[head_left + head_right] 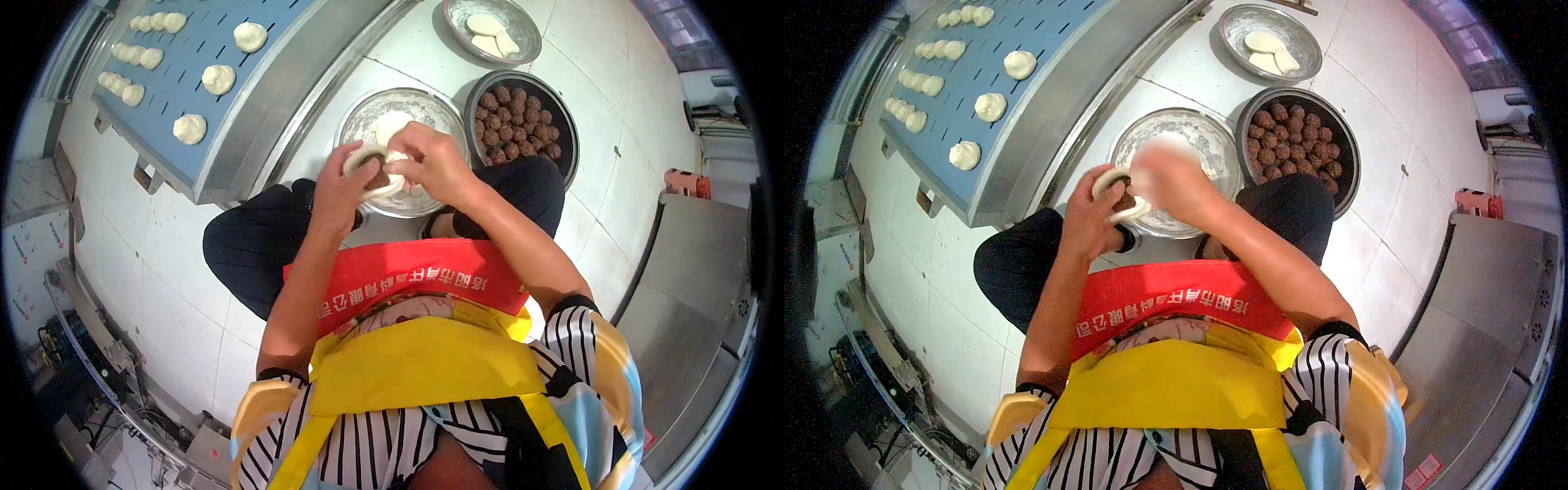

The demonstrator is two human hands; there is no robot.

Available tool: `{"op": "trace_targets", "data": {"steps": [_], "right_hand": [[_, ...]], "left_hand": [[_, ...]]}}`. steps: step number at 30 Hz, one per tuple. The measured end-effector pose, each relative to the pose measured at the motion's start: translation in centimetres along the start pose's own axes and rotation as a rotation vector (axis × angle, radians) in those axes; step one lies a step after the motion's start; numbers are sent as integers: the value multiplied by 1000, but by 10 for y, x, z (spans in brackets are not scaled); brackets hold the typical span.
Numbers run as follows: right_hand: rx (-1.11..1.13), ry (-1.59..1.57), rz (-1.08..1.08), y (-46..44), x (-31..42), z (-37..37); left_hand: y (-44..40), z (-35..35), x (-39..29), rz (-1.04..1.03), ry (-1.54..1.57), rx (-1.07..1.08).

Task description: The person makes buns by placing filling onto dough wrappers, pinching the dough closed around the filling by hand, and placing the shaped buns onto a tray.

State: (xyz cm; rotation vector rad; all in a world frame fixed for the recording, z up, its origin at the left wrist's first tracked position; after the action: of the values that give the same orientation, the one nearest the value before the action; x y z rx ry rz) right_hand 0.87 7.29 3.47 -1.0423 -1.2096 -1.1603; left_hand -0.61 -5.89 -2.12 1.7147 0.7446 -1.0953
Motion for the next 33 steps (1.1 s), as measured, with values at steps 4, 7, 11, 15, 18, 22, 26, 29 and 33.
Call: {"op": "trace_targets", "data": {"steps": [4, 7, 11, 15, 18, 22, 26, 29, 33], "right_hand": [[-17, -3, -24, -4, -4, -2], [3, -20, 64, -3, -3, -4], [-36, -29, 139, 3, 5, -7], [-69, 41, 162, -1, 0, -3], [-341, -276, -123, 1, -12, 14], [-207, -81, -31, -8, -15, 3], [-89, 24, 35, -2, 4, 5], [-82, -95, -72, 0, -1, 5], [23, -143, 37, 7, 4, -1]], "left_hand": [[5, 2, -8, -88, -142, -91], [3, 5, -2, -80, -317, -42], [-2, 3, -8, -93, -474, 62], [-4, -1, -16, -56, -376, 102], [-8, 3, 0, 45, 110, -27], [-6, -1, 25, 75, 326, -99], [1, -3, 17, 89, 290, -44], [4, -3, 9, 94, 203, -33], [8, -2, 7, 107, 99, 67]]}}
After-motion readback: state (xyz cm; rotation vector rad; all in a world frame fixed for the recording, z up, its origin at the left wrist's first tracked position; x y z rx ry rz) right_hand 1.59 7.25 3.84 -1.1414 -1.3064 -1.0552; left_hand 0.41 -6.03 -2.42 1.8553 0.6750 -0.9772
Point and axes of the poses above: each hand's wrist, its own y-axis away from the middle knuckle, its own z-axis out of the back of the hand, x = y × z, the point moved 9 cm from there along -y, towards the middle knuckle, and after that the axes turned 11 degrees about -y, right-handed, at the moved point
